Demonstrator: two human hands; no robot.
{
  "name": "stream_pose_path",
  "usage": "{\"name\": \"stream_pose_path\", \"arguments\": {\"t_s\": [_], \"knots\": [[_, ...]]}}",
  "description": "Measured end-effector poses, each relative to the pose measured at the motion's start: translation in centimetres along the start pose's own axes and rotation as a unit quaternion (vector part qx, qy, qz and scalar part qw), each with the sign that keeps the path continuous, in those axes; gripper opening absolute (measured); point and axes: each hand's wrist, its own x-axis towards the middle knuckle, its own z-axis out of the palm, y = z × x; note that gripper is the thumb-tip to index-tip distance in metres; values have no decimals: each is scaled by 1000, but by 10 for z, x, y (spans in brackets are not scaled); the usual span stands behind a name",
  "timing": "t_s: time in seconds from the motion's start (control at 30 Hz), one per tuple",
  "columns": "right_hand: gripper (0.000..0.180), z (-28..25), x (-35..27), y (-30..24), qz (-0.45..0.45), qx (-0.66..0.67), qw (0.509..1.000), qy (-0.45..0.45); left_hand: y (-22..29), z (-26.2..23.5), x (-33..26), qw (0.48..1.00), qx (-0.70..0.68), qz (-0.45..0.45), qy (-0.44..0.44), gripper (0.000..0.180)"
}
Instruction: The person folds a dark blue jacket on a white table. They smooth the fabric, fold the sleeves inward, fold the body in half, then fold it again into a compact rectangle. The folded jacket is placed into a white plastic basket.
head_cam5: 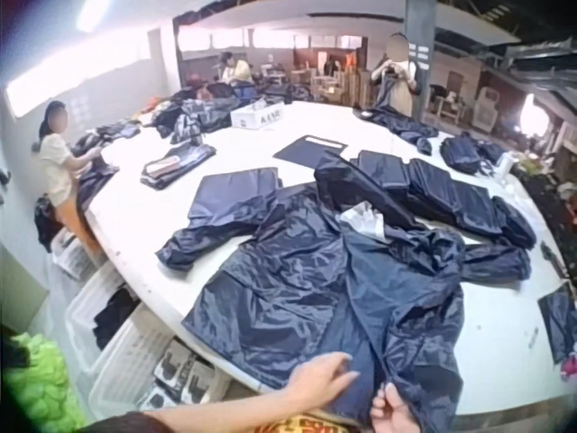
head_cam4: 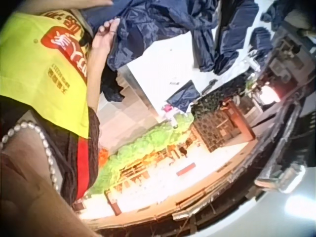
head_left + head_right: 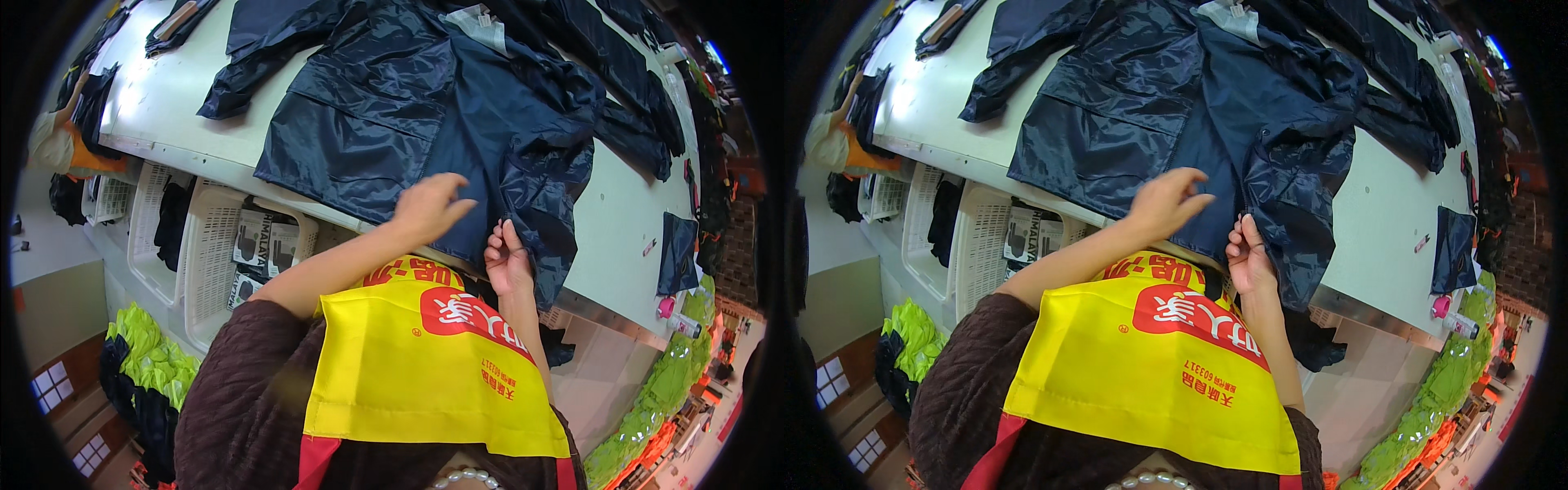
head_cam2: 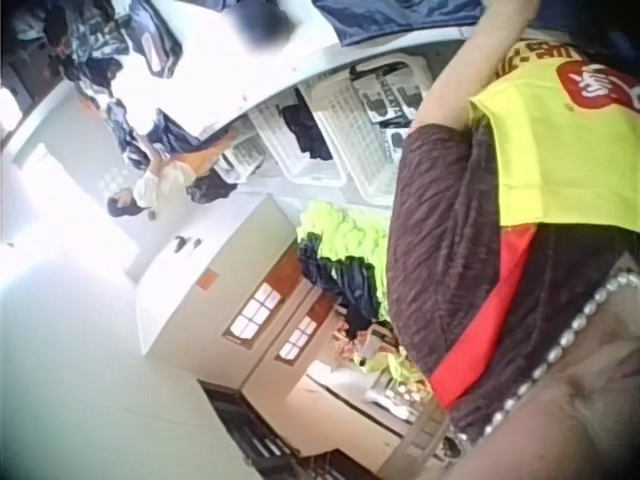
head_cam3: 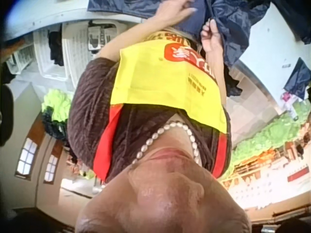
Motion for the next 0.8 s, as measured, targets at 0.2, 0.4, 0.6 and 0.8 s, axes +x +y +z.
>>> {"name": "stream_pose_path", "arguments": {"t_s": [0.2, 0.4, 0.6, 0.8], "knots": [[14, 4, 15, 17, 60, 121, 989, -53, -75, -17, -21, 976, 211, -27, 54, 39], [17, 14, 30, 27, 80, 93, 988, -89, -76, -37, -9, 984, 74, -161, -13, 28], [24, 67, 35, 36, 3, -86, 995, -51, -40, -58, -6, 990, 12, -137, 18, 31], [19, 83, 72, 37, -5, -201, 979, 18, -18, -48, -18, 997, -28, -48, 61, 27]]}}
